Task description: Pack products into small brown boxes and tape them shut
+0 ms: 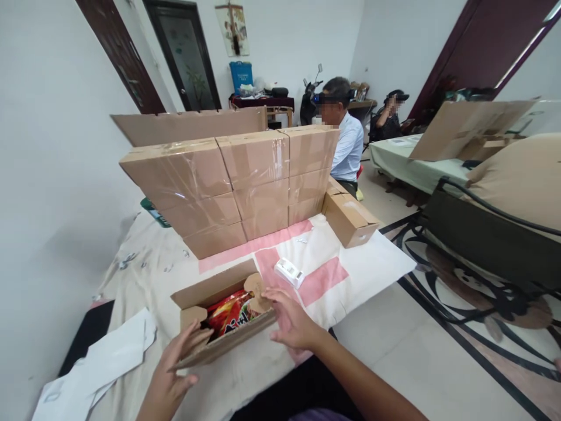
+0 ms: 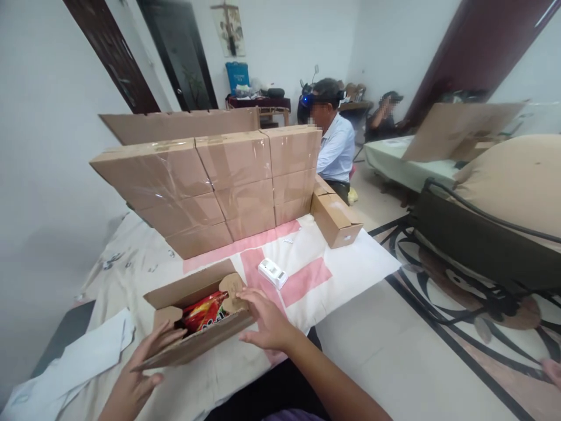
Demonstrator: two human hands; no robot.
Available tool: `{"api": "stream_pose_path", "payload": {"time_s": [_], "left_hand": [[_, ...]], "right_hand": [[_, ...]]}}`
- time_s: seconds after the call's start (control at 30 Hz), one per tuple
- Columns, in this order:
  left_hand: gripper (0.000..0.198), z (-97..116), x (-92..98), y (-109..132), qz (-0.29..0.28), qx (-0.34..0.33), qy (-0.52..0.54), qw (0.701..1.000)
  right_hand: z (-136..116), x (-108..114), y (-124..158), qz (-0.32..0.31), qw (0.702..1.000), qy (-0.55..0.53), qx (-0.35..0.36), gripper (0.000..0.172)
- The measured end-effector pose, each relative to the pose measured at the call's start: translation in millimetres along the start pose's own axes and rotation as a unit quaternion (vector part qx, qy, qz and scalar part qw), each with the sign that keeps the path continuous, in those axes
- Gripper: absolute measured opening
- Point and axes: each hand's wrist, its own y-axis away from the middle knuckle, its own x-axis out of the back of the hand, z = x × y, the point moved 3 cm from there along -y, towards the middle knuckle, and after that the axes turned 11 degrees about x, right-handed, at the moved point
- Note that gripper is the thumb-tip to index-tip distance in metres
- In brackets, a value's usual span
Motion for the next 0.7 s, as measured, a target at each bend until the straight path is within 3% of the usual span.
{"api": "stream_pose_path", "payload": {"time_s": [0.1,0.17,0.27,0.4,0.47,0.6,0.7], "left_hand": [[0.067,4,-9.4,1,0.064,0.029,-0.051,0.996],[0.059,10,-9.5,7,0.109,0.048,-0.117,0.986],[0.055,20,-14.0,20,0.120,0.077,-0.175,0.974],[0.057,36,-31.2,31,0.154,-0.003,-0.100,0.983],[0.067,36,-39.5,29,0.193,-0.016,-0.034,0.980],[0.080,26,-50.7,17,0.186,0.001,0.104,0.977],[0.080,17,-50.8,13,0.179,0.022,0.131,0.975]], "right_hand": [[-2,0,-4,0.008,0.998,0.061,-0.033,0.055],[-3,1,-5,0.035,0.993,0.093,-0.062,0.045],[-6,4,-3,0.074,0.987,0.114,-0.080,0.050],[-8,5,-5,0.053,0.989,0.099,-0.092,0.085],[-4,1,-8,0.027,0.990,0.074,-0.119,0.092],[10,-11,-14,0.035,0.991,-0.012,-0.131,0.088],[17,-17,-15,0.067,0.987,-0.092,-0.113,0.082]]}}
